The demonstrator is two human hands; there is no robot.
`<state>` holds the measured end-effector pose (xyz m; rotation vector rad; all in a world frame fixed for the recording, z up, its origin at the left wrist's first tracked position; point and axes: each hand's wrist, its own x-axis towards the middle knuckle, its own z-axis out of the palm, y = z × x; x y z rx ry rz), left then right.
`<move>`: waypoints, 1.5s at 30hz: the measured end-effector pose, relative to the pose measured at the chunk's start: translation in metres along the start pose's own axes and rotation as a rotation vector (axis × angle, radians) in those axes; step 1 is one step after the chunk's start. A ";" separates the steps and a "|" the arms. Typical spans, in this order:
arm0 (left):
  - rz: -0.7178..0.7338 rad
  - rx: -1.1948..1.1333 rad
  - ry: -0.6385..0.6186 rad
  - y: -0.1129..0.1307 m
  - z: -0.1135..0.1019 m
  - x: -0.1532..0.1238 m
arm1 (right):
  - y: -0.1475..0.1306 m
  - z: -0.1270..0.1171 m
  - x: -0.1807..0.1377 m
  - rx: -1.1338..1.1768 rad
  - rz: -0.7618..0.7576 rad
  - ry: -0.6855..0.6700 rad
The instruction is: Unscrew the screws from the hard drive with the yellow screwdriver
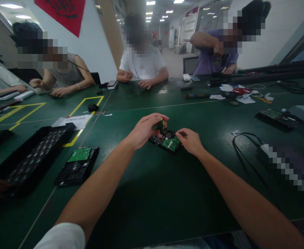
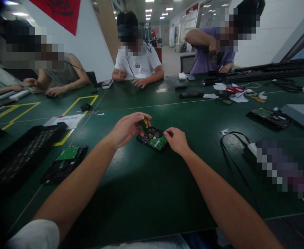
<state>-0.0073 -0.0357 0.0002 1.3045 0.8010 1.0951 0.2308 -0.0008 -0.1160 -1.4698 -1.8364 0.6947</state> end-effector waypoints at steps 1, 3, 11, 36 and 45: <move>-0.001 -0.037 -0.009 -0.001 0.001 0.000 | 0.000 0.000 0.000 0.001 0.003 0.005; -0.001 -0.097 -0.025 -0.002 0.002 0.001 | -0.001 0.000 0.000 -0.001 0.009 0.012; 0.033 -0.042 -0.024 -0.008 0.008 0.001 | -0.003 -0.001 0.000 -0.021 -0.008 0.002; 0.034 0.153 0.090 0.001 0.003 -0.001 | -0.004 -0.003 -0.001 -0.034 -0.012 -0.032; 0.036 0.063 -0.008 0.000 0.004 0.000 | -0.005 -0.002 -0.001 -0.036 -0.008 -0.022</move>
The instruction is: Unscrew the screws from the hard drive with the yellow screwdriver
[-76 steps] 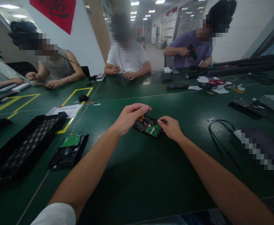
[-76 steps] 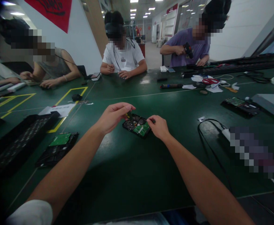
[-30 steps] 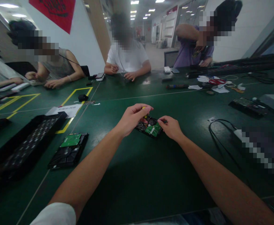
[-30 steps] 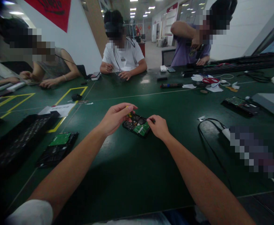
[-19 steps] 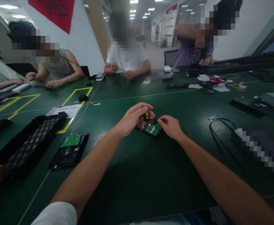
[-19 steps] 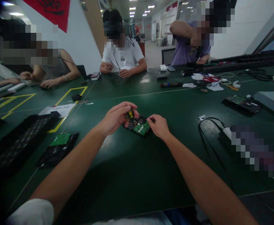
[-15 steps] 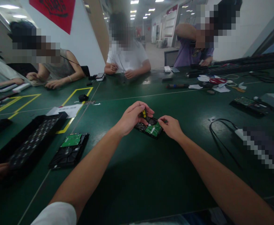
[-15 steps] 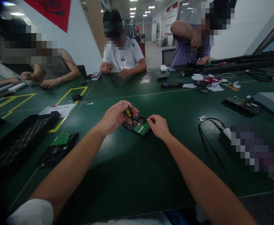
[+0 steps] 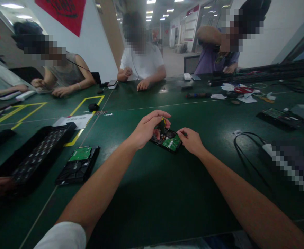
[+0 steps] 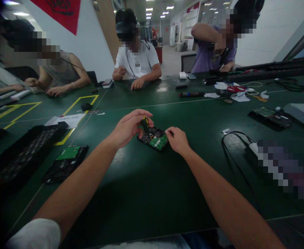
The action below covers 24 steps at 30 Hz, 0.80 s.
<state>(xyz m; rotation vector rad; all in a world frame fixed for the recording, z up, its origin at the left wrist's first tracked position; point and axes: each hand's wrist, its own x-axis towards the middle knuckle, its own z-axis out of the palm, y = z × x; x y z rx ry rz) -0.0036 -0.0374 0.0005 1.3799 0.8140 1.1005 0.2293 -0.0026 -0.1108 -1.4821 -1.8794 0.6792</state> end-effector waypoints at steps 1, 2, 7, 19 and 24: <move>0.007 -0.026 -0.007 0.000 0.001 0.000 | 0.001 0.001 0.000 0.013 0.004 0.003; 0.015 -0.048 -0.011 0.000 0.001 0.000 | 0.002 0.002 0.001 0.025 0.009 0.006; -0.003 -0.109 -0.010 0.000 0.003 0.001 | 0.005 0.005 0.002 0.040 0.039 0.035; 0.058 0.181 -0.020 -0.003 0.001 -0.001 | 0.004 0.003 0.003 0.019 0.040 0.043; 0.052 0.201 -0.011 -0.001 -0.002 -0.001 | 0.006 0.004 0.003 0.015 0.036 0.047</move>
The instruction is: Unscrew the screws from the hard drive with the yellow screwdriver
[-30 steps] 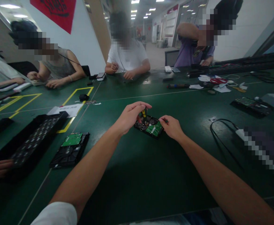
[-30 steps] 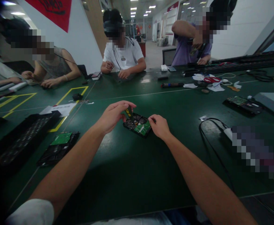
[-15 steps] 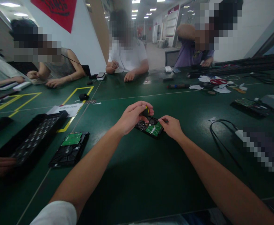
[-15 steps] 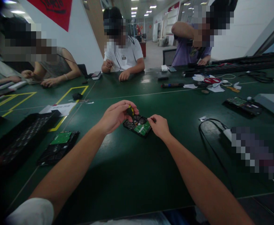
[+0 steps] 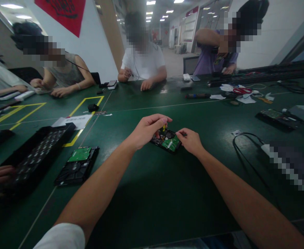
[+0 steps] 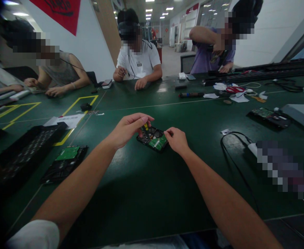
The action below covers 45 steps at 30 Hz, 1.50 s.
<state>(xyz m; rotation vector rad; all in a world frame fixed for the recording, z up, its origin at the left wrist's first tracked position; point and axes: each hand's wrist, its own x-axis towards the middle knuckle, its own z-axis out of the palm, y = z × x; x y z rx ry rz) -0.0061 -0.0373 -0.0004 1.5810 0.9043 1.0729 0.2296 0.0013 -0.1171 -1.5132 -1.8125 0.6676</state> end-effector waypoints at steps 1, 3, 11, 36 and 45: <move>-0.004 -0.004 -0.003 0.001 0.000 0.000 | 0.000 0.000 0.000 0.000 0.000 -0.002; -0.014 -0.029 0.000 0.002 0.001 0.000 | 0.000 0.000 0.000 0.003 0.003 -0.004; -0.073 -0.218 0.029 0.005 0.007 -0.001 | 0.000 0.001 0.000 0.006 0.000 -0.001; -0.065 -0.306 0.022 -0.002 -0.002 0.002 | 0.000 0.000 -0.001 0.007 0.008 -0.015; -0.035 -0.166 0.010 -0.004 -0.002 0.003 | 0.000 0.000 -0.001 0.043 0.021 -0.020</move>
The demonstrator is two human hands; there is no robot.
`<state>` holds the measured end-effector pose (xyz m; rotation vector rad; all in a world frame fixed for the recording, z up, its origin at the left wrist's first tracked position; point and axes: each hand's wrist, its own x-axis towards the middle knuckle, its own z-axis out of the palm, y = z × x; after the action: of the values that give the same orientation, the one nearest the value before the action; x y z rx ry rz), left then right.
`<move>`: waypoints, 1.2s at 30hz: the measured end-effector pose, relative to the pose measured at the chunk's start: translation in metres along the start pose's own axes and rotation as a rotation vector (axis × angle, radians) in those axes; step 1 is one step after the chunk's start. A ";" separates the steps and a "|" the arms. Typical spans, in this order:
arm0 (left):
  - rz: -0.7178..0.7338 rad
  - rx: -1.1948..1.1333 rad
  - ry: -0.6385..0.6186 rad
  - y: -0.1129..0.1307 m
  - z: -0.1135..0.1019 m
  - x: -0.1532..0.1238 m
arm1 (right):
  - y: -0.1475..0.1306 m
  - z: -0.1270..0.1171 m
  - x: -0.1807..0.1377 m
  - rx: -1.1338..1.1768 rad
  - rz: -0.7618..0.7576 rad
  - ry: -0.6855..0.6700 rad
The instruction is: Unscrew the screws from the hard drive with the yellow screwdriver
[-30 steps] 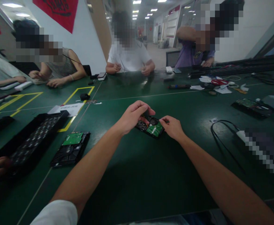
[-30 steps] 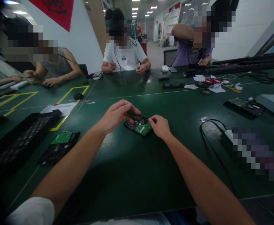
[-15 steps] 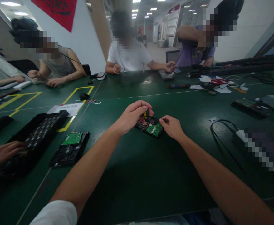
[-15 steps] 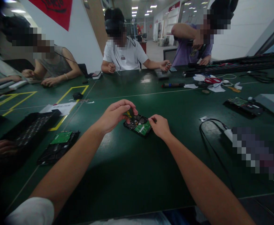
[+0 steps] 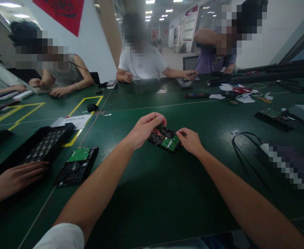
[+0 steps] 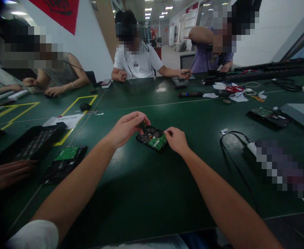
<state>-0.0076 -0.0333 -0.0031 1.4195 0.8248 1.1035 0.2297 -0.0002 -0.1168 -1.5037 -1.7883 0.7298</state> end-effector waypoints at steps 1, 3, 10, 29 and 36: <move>0.006 0.010 0.000 0.000 0.000 0.000 | 0.000 0.000 0.000 0.005 0.002 -0.001; 0.019 0.026 -0.002 0.000 -0.001 -0.001 | -0.001 0.000 0.000 0.013 0.002 -0.008; -0.013 0.058 -0.113 0.002 -0.004 -0.003 | 0.000 0.000 0.000 0.013 0.004 -0.004; -0.034 -0.062 -0.044 0.003 0.000 -0.002 | 0.005 0.002 0.003 0.067 0.046 -0.014; -0.027 0.041 0.002 0.007 -0.001 -0.003 | 0.003 0.000 0.001 0.055 0.035 -0.021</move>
<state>-0.0107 -0.0369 0.0035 1.4375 0.8698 1.0727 0.2308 0.0017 -0.1189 -1.4998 -1.7470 0.8078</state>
